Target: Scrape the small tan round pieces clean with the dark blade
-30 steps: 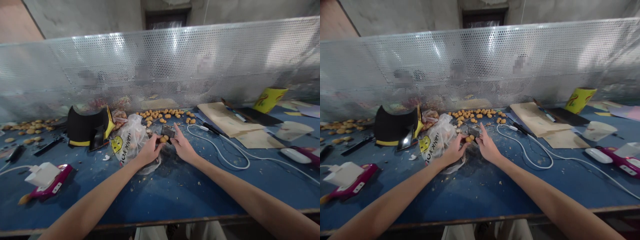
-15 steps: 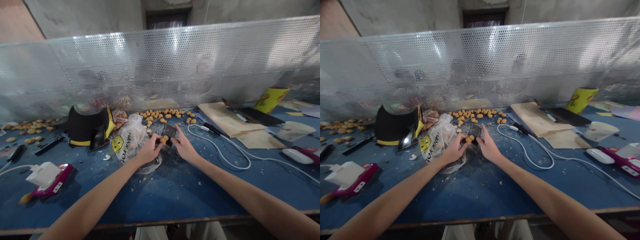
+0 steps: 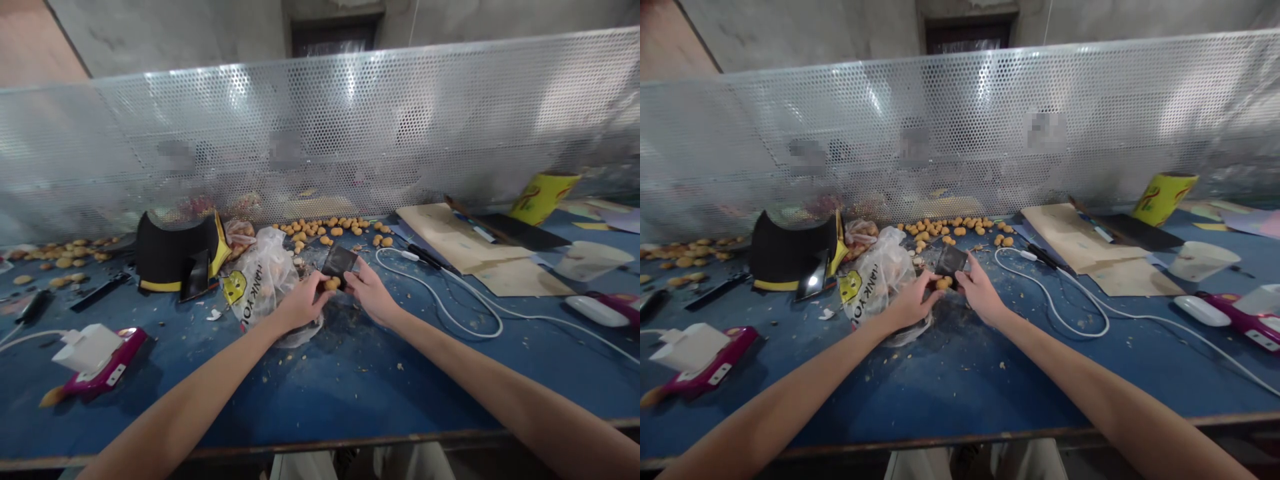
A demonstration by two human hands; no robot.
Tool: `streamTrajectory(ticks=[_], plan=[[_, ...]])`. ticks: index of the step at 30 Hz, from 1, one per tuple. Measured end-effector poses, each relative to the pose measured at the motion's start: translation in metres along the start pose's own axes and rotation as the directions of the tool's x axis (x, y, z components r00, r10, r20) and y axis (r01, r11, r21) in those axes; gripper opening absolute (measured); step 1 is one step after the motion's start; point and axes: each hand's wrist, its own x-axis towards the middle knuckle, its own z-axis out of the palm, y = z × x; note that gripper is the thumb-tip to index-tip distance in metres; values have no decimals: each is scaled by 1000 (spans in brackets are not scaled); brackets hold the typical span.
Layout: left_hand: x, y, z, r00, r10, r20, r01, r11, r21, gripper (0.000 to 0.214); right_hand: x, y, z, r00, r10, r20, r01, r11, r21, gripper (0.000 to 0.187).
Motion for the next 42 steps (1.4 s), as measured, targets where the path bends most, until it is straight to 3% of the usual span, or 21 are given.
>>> streamTrajectory(ticks=[4,8,10,15,19,23,25,28,38,42], plan=[[0,-1,1,998,-37,-58,37,999,2,19,1,1,0,999,-29,16,28,998,49,51],[1,-4,3,1000,1,-20,-1,1000,19,20,3,7,-3,999,-7,31,7,1000,-9,27],[1,-5,3,998,-22,-62,23,1000,18,20,4,9,-4,1000,3,13,-3,1000,-10,24],[0,-5,3,1000,2,-11,-2,999,36,21,4,8,-2,999,4,48,-5,1000,20,29],[0,-6,3,995,-49,-86,52,998,36,19,5,7,-2,1000,5,28,-5,1000,23,29],[0,-6,3,1000,16,-18,-15,999,52,21,5,8,-3,999,-1,36,1,1000,15,30],[1,-5,3,999,-2,-44,4,999,43,19,6,10,-4,1000,-4,12,4,1000,6,30],[1,-6,4,998,-26,-56,29,998,52,18,6,12,-5,1000,5,-13,-5,1000,-28,30],[2,-6,3,1000,-14,-23,14,999,36,17,5,9,-7,996,-62,61,70,988,-137,37],[1,-6,4,998,-27,-60,29,999,29,16,4,7,-7,995,-85,57,94,977,-193,38]])
